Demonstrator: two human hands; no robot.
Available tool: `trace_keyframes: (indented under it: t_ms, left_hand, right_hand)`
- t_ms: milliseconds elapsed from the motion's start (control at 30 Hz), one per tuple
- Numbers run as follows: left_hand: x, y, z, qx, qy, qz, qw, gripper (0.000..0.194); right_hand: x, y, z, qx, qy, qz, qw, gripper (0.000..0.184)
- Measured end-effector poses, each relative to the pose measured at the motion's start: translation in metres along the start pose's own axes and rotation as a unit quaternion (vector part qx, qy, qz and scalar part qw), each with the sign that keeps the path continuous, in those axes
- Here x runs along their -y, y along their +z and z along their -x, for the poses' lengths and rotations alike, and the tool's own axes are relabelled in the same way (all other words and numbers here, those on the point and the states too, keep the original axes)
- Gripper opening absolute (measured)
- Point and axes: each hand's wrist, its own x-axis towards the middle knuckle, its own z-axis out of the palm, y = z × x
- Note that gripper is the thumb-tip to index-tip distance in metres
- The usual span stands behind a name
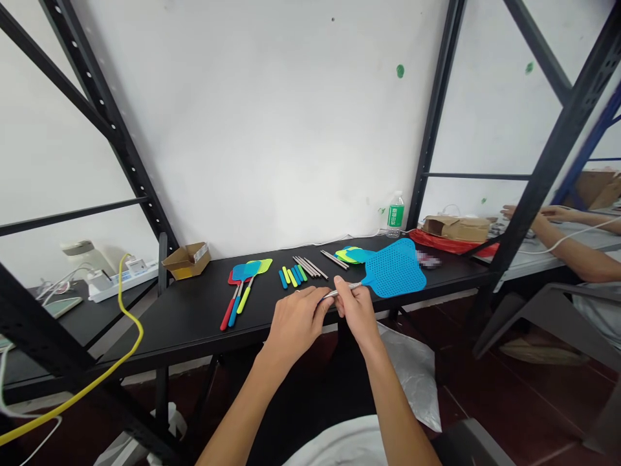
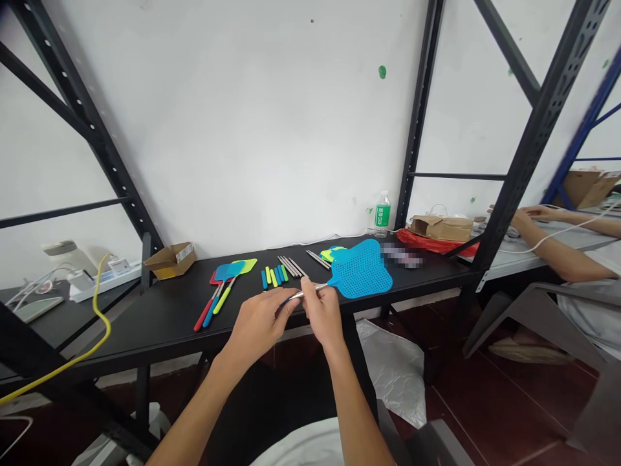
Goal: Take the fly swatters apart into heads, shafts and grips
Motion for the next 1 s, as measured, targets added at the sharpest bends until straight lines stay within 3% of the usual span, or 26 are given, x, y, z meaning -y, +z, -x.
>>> trace_keyframes:
  t_ms: [167, 467, 1000]
  left_hand:
    - [-0.0042, 0.0021, 0.0005, -0.018, 0.034, -0.026, 0.999, 0.026]
    - [-0.0022, 0.0033, 0.0030, 0.021, 0.076, -0.036, 0.996, 0.027]
    - [-0.0057, -0.0023, 0.0042, 0.028, 0.027, -0.012, 0.999, 0.024]
  right_hand:
    - [0.0004, 0.0034, 0.0026, 0.003, 0.006, -0.004, 1.000, 0.061]
    - [-0.0014, -0.0061, 0.0041, 0.028, 0.043, -0.013, 0.999, 0.063]
    - [-0.0059, -0.0052, 0.0058, 0.063, 0.063, -0.054, 0.995, 0.056]
